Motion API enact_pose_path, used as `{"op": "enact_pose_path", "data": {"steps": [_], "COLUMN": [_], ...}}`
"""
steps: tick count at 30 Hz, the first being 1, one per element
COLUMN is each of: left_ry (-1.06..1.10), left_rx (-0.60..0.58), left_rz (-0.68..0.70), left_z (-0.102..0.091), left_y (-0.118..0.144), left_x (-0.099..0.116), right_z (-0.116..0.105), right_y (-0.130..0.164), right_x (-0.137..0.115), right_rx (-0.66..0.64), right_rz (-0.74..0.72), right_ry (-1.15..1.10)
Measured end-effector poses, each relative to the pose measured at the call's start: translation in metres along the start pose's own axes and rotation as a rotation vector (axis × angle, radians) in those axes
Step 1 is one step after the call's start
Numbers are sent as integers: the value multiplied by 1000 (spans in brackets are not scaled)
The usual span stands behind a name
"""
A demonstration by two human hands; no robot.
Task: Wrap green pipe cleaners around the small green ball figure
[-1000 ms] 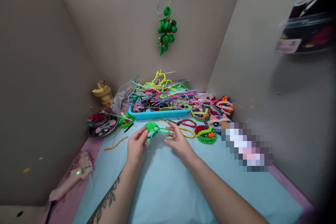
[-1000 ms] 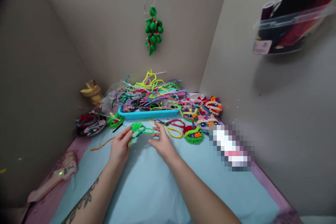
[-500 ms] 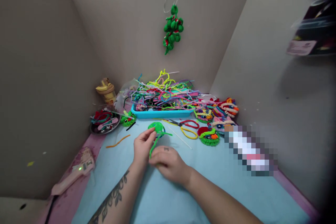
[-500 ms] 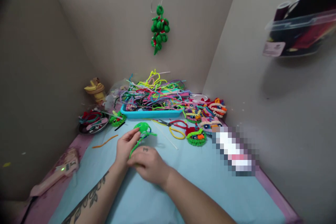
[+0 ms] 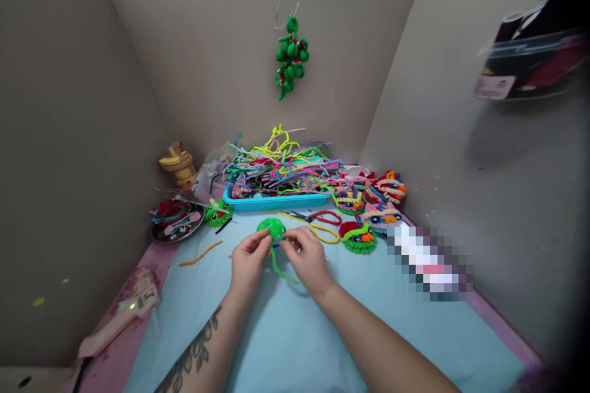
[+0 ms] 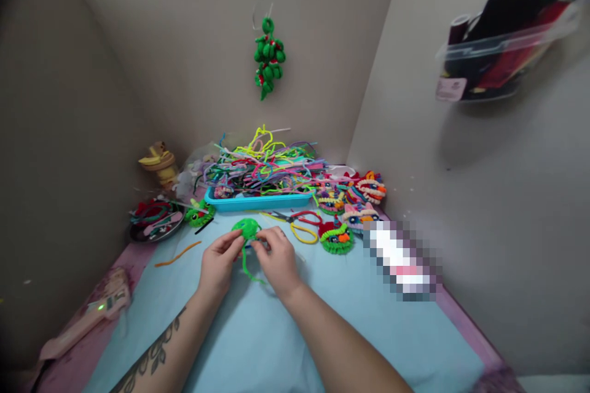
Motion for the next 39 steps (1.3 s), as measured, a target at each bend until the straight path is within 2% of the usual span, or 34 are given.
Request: {"op": "enact_pose_path", "data": {"steps": [10,18,26,31,39], "left_ry": [17,62,108,104,100], "left_rx": [-30,-24,-37,-23,-24], "left_rz": [-60,-74,-93,-92,-89], "left_z": [7,7,9,10,10], "left_y": [4,4,4,3,3], "left_x": [-4,-6,-12,-15,-17], "right_z": [-5,6,3,0,7], "right_y": [-3,6,7,9,12], "right_x": [10,26,24,31,46], "right_rx": [55,48,142,198,163], "right_rz": [59,179,201,236,357], "right_ry": [56,-20,-58,-39,-140]}}
Point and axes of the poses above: each hand's wrist, its own y-axis away from the middle knuckle, its own z-axis out of the palm, x = y × z, the point moved 9 cm from there along -y, towards the middle knuckle, and after that the axes turned 6 degrees about -z, right-handed, at the moved point
